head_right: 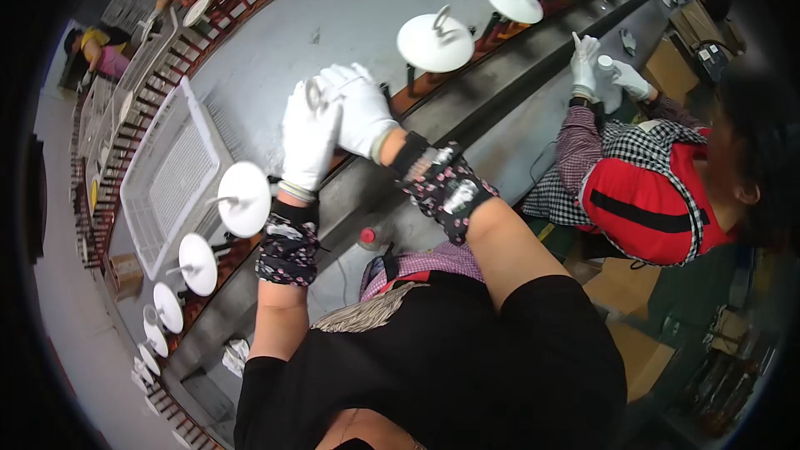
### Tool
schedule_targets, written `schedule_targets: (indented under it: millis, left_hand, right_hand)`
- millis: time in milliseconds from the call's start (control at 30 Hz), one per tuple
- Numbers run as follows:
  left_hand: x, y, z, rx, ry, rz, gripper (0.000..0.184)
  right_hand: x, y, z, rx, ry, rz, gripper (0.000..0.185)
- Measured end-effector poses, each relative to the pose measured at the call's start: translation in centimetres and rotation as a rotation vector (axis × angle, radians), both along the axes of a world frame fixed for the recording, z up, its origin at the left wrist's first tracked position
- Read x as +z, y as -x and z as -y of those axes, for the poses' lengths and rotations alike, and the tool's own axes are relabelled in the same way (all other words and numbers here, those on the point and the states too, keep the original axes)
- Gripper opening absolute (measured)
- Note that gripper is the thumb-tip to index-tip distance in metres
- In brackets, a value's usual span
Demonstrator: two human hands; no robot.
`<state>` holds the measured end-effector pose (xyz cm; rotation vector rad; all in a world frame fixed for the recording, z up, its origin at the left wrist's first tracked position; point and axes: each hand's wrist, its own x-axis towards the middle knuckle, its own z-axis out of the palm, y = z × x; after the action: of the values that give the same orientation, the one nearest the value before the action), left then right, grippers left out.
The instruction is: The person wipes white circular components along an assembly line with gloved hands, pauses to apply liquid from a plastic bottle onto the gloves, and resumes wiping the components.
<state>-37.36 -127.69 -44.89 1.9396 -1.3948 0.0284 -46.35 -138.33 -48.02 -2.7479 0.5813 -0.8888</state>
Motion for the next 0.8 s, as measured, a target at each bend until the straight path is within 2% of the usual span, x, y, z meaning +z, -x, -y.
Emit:
schedule_targets:
  millis: [33, 67, 100, 133, 167, 200, 233, 267, 300, 433, 500, 533, 567, 633, 700, 767, 800]
  left_hand:
    - [0.6, -0.8, 1.0, -0.037, -0.062, -0.172, 0.054]
    - [-0.3, -2.1, 1.5, -0.063, -0.058, -0.202, 0.048]
    - [-1.5, -3.0, 1.8, -0.084, -0.055, -0.231, 0.043]
    - [-1.9, -2.6, 0.9, -0.029, 0.065, -0.295, 0.040]
    - [-1.0, -1.8, -0.4, 0.074, 0.056, -0.199, 0.042]
    - [-2.5, -2.1, -1.6, 0.089, 0.139, -0.189, 0.045]
    - [-4.4, -2.5, -2.9, 0.108, 0.220, -0.173, 0.048]
    - [-5.0, -2.4, -4.6, 0.140, 0.211, -0.112, 0.049]
    - [-5.6, -2.0, -6.3, 0.174, 0.202, -0.051, 0.052]
    - [-7.4, 1.4, -10.9, 0.319, 0.181, 0.145, 0.054]
    - [-11.2, 4.2, -13.2, 0.318, 0.057, 0.340, 0.054]
    - [-14.2, 5.8, -13.8, 0.243, 0.107, 0.253, 0.059]
    - [-16.4, 6.7, -13.5, 0.087, 0.039, 0.188, 0.064]
    - [-13.6, 10.6, -11.5, -0.001, -0.004, 0.063, 0.067]
    - [-14.7, 10.7, -8.5, -0.030, -0.050, 0.097, 0.075]
    - [-13.7, 9.3, -3.4, 0.038, -0.018, 0.095, 0.079]
    - [-13.7, 8.1, -0.7, 0.044, -0.034, 0.093, 0.080]
  right_hand:
    - [0.8, -0.7, 0.8, 0.073, -0.044, -0.176, 0.033]
    - [-1.6, -1.6, 1.9, 0.152, 0.102, -0.079, 0.024]
    - [-0.1, -1.8, 2.3, 0.431, -0.458, -0.007, 0.025]
    - [-5.1, -5.1, 2.3, 0.561, -0.843, 0.241, 0.025]
    - [-5.4, -5.2, 1.6, 0.538, -0.789, 0.308, 0.026]
    - [-5.6, -5.4, 0.9, 0.511, -0.734, 0.372, 0.027]
    - [-0.6, -2.6, -1.7, 0.326, -0.253, 0.241, 0.027]
    - [-1.1, -2.6, -3.3, 0.255, -0.234, 0.229, 0.032]
    - [-3.2, -3.1, -4.7, 0.210, -0.103, 0.385, 0.037]
    - [-5.0, -0.9, -10.2, 0.206, -0.165, 0.489, 0.037]
    - [-8.0, 2.1, -10.9, 0.261, -0.102, 0.357, 0.040]
    - [-7.6, 4.1, -10.1, 0.271, -0.198, 0.212, 0.043]
    - [-7.5, 6.0, -9.1, 0.280, -0.284, 0.064, 0.046]
    - [-12.3, 7.5, -7.9, -0.115, -0.282, 0.228, 0.055]
    - [-15.8, 6.3, -3.0, -0.327, -0.114, 0.431, 0.059]
    - [-14.2, 5.3, 0.7, -0.255, -0.274, 0.330, 0.059]
    - [-13.9, 4.3, 1.3, -0.203, -0.272, 0.256, 0.057]
